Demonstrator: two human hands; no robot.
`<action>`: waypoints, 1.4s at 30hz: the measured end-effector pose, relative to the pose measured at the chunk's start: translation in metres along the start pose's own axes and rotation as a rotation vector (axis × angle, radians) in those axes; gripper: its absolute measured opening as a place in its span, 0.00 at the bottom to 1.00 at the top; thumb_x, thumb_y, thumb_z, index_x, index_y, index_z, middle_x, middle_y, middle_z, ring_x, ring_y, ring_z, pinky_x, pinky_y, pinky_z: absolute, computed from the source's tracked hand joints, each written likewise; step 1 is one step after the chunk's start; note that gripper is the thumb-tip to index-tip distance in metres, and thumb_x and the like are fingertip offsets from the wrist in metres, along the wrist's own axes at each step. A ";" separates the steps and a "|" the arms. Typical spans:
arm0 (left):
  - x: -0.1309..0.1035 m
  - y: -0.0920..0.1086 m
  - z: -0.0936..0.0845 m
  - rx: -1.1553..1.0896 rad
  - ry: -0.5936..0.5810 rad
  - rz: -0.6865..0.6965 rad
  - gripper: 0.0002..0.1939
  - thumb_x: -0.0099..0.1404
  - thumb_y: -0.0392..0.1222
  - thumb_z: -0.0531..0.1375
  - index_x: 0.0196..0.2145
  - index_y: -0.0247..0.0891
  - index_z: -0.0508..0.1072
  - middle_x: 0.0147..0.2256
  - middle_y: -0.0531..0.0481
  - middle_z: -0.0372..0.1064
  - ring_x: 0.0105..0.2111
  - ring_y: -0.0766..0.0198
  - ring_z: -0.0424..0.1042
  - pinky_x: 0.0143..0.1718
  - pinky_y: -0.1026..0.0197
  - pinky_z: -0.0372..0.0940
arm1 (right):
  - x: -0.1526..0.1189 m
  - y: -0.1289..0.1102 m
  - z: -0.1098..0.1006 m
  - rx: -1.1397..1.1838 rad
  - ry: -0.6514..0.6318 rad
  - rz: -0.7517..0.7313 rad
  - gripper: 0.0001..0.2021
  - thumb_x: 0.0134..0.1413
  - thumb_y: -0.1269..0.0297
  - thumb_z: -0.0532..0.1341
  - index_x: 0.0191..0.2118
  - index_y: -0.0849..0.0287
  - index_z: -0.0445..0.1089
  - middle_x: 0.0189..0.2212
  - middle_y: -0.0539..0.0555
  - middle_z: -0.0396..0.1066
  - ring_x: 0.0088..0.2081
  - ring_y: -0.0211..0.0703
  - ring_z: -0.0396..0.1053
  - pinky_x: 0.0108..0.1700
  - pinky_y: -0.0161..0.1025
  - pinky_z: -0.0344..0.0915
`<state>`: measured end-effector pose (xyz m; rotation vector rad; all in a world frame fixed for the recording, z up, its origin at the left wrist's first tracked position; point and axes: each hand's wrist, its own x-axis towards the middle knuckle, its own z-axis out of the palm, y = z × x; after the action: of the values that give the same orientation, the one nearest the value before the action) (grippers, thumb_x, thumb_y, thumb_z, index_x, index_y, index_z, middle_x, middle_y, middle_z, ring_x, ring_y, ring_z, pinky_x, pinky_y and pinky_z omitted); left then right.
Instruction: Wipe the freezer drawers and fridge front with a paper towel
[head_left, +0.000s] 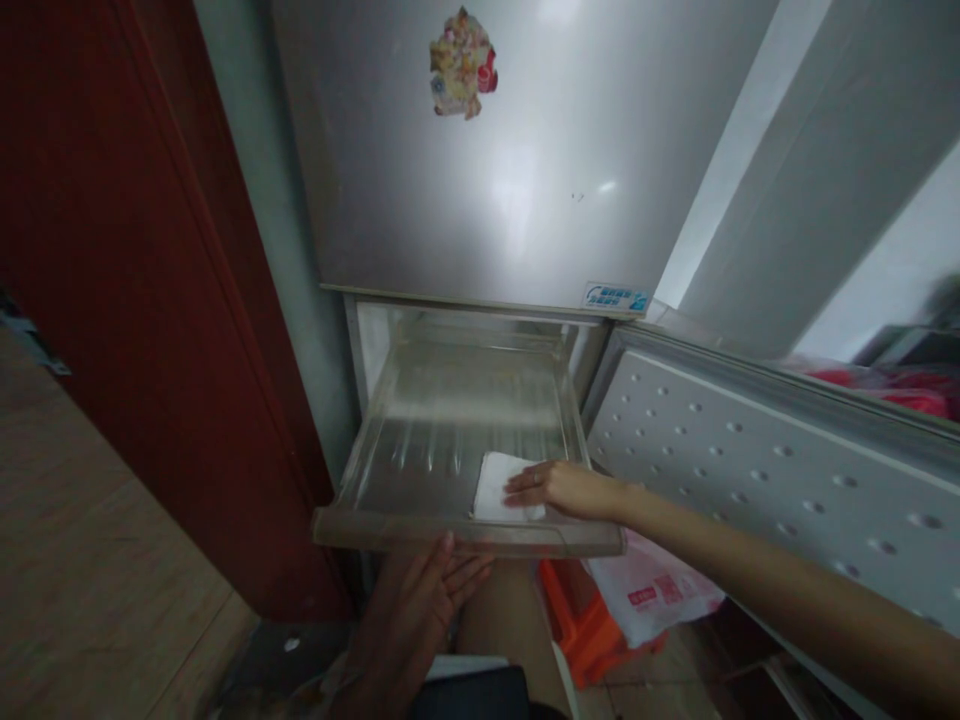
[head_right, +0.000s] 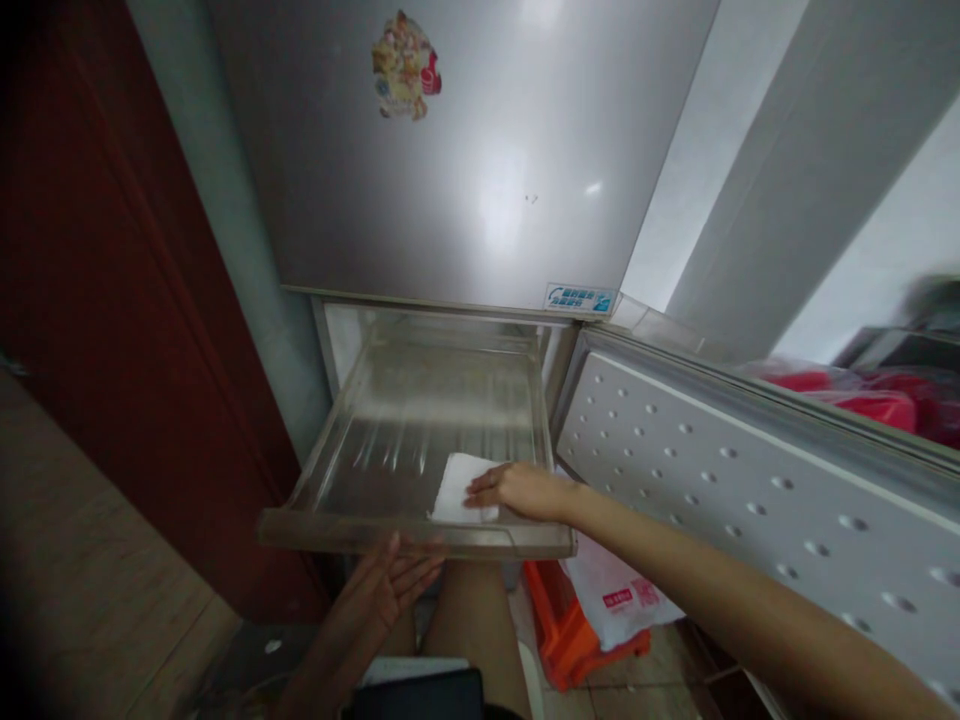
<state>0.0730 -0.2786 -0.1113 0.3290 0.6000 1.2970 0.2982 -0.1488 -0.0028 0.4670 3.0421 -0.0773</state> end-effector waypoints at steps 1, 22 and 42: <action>0.000 0.000 0.001 0.002 0.010 0.000 0.14 0.55 0.45 0.67 0.36 0.33 0.71 0.39 0.38 0.77 0.43 0.46 0.75 0.56 0.41 0.58 | 0.001 0.005 -0.002 -0.016 0.003 0.010 0.20 0.63 0.74 0.48 0.57 0.54 0.65 0.55 0.56 0.66 0.57 0.42 0.64 0.57 0.41 0.63; 0.000 -0.002 0.005 0.047 0.051 0.014 0.18 0.54 0.48 0.68 0.36 0.32 0.71 0.39 0.33 0.77 0.43 0.45 0.76 0.54 0.42 0.61 | 0.042 0.100 -0.048 -0.164 0.272 0.671 0.27 0.57 0.80 0.48 0.58 0.51 0.64 0.57 0.55 0.63 0.57 0.45 0.64 0.58 0.42 0.61; 0.008 -0.011 -0.020 -0.076 -0.111 -0.014 0.13 0.60 0.44 0.62 0.40 0.33 0.72 0.43 0.34 0.75 0.48 0.44 0.72 0.59 0.40 0.54 | -0.009 0.062 -0.040 -0.087 0.088 0.455 0.22 0.57 0.79 0.51 0.51 0.51 0.71 0.52 0.50 0.70 0.55 0.38 0.66 0.57 0.34 0.59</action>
<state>0.0709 -0.2753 -0.1355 0.3308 0.4576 1.2760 0.3234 -0.0896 0.0354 1.1618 2.9174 0.0993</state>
